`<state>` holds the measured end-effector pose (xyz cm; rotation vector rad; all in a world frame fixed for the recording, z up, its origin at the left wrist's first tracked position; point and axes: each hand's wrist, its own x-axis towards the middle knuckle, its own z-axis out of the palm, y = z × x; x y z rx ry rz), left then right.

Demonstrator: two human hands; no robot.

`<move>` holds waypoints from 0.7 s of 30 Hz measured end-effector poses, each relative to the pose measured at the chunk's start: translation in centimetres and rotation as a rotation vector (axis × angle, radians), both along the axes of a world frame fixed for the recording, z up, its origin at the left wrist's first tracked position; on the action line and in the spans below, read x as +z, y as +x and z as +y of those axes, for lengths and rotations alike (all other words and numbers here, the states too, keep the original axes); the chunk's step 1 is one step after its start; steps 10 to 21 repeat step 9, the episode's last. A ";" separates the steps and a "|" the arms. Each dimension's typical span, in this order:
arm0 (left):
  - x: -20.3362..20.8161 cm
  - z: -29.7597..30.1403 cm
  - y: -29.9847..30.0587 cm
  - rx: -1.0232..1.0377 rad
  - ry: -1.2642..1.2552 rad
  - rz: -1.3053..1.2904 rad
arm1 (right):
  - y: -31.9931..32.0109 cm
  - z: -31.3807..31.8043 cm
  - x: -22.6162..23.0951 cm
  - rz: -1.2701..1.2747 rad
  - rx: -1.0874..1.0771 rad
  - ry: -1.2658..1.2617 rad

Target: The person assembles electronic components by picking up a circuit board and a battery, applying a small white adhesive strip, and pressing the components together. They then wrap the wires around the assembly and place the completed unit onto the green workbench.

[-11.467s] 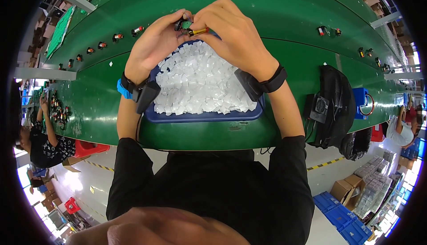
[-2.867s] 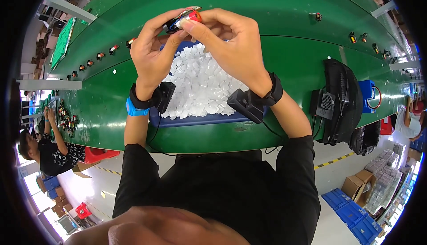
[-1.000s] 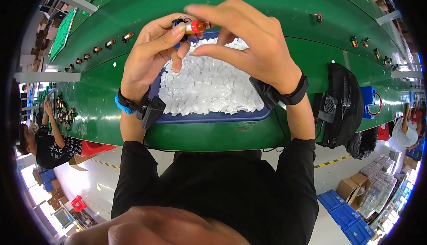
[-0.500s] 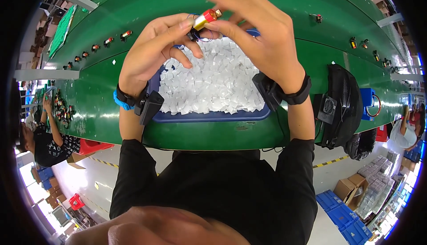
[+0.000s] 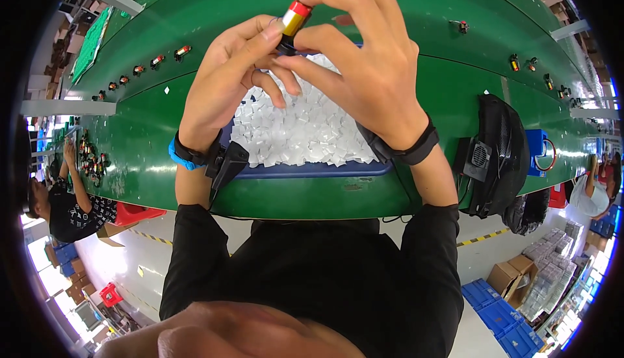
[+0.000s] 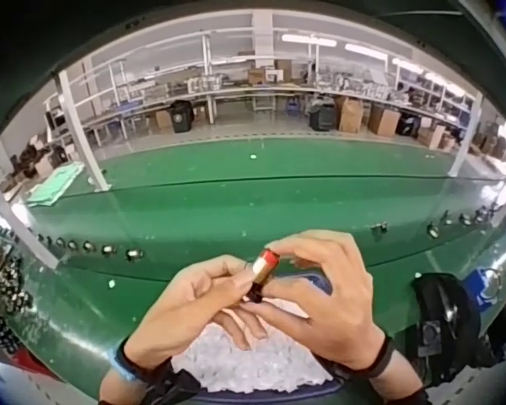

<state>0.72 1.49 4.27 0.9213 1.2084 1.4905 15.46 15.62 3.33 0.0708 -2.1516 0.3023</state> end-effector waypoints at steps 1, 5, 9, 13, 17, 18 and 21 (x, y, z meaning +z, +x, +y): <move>0.1 0.0 0.2 0.006 0.015 0.021 | -0.1 0.1 -0.3 0.022 0.014 -0.001; 0.7 -0.4 0.2 0.015 0.038 0.081 | -0.6 0.1 -0.3 0.087 0.054 -0.019; 0.8 -0.8 -0.2 -0.032 0.032 0.116 | -0.6 -0.7 -0.8 0.064 0.151 -0.233; 0.8 -0.8 -0.2 -0.032 0.032 0.116 | -0.6 -0.7 -0.8 0.064 0.151 -0.233; 0.8 -0.8 -0.2 -0.032 0.032 0.116 | -0.6 -0.7 -0.8 0.064 0.151 -0.233; 0.8 -0.8 -0.2 -0.032 0.032 0.116 | -0.6 -0.7 -0.8 0.064 0.151 -0.233; 0.8 -0.8 -0.2 -0.032 0.032 0.116 | -0.6 -0.7 -0.8 0.064 0.151 -0.233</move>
